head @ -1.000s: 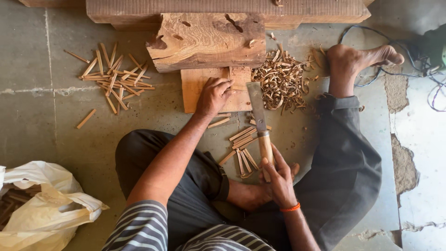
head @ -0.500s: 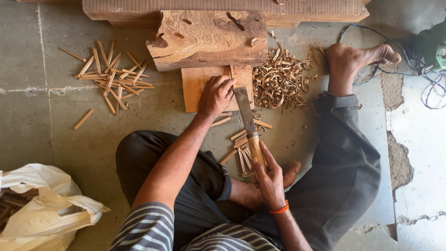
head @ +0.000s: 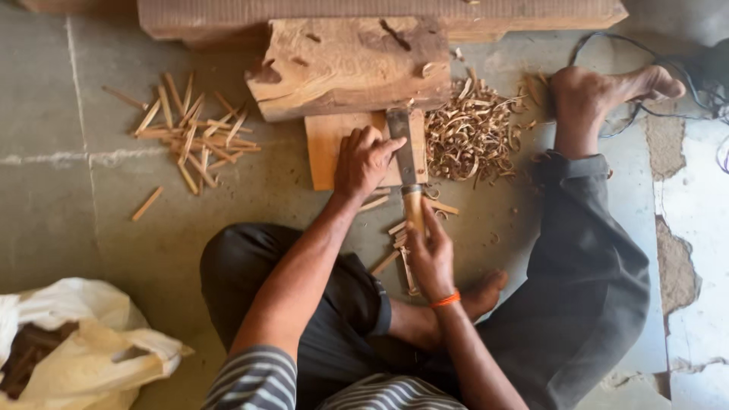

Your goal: The person sits on the floor and uses a chisel to carve small wooden sticks. They hold the sticks with their left hand and strike the chisel with their right hand to shave off thin layers of wood, creating wood shavings and small cut pieces.

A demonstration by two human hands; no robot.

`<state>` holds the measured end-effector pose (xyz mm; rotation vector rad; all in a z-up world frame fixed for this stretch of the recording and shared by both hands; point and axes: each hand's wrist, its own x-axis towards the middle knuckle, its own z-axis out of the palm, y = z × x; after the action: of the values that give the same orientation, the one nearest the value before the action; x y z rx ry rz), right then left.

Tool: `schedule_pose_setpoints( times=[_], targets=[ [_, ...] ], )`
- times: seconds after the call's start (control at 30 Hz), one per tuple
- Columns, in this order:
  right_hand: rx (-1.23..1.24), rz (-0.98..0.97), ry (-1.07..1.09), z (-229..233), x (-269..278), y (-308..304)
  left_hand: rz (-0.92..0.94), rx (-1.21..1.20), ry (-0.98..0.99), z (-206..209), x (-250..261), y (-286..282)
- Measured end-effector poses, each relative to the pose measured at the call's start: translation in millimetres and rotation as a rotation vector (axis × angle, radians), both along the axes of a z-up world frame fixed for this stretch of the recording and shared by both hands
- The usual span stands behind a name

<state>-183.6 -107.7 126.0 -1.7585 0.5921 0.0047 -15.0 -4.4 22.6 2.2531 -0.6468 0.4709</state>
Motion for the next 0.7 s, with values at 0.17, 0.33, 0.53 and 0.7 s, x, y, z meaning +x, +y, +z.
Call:
schedule_pose_setpoints(
  times=[0.17,0.33,0.53,0.7],
  targets=[
    [-0.026,0.048,-0.033,3.2,-49.9,-9.5,0.016,0.043,-0.027,0.7,11.3,5.5],
    [-0.071,0.108,-0.113,-23.3,-33.3,-12.8,0.005,0.133,-0.038,-11.4,4.1,6.9],
    [0.371,-0.069,-0.039,-23.9,-12.3,1.4,0.022,0.113,-0.005,2.2,-0.4,6.0],
    [0.558,-0.257,-0.134,-1.1,-29.0,-14.7,-0.042,-0.073,0.005,11.5,7.5,10.1]
  ],
)
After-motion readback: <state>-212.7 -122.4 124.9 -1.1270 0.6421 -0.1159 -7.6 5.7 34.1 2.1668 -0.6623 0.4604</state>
